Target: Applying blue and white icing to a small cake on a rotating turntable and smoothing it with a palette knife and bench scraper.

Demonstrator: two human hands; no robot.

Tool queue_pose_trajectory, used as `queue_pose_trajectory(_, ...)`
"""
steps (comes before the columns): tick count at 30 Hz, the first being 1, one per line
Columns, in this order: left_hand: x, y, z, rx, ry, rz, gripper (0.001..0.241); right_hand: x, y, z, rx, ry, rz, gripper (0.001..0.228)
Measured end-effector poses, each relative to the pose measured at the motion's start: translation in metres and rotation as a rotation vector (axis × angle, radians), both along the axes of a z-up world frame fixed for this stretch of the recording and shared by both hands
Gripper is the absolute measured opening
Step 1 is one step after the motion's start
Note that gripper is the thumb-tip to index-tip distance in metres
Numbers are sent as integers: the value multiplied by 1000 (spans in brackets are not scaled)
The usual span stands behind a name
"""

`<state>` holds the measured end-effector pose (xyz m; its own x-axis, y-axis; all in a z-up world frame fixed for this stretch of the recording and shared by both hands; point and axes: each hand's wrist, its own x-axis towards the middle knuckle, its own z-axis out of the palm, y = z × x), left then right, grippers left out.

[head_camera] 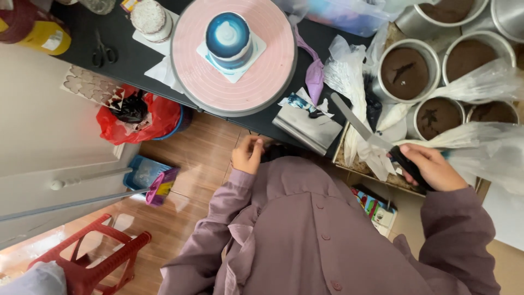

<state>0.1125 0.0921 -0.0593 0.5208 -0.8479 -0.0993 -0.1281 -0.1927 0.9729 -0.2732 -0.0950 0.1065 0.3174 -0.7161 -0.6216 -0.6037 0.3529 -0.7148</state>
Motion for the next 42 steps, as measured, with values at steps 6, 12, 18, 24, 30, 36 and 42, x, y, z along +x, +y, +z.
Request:
queue_pose_trajectory(6, 48, -22, 79, -249, -735, 73, 32, 27, -18, -6, 223, -267, 78, 39)
queue_pose_trajectory(12, 93, -27, 66, -178, -746, 15, 33, 99, -42, 46, -342, -114, 386, 36)
queue_pose_trajectory(18, 135, -23, 81, -230, -694, 29, 26, 210, -53, 151, -983, 470, 627, 35)
queue_pose_trajectory(24, 159, -26, 89, -180, -651, -67, 20, 280, -71, 161, -1140, 789, 758, 35)
queue_pose_trajectory(30, 193, -38, 86, -138, -593, -73, 18, 318, -67, 164, -1183, 878, 800, 32)
queue_pose_trajectory(36, 207, -39, 85, -175, -564, -136, 17, 332, -59, 165, -1042, 986, 795, 35)
queue_pose_trajectory(42, 216, -41, 78, -192, -569, -146, 19, 270, -107, 115, -682, 864, 850, 43)
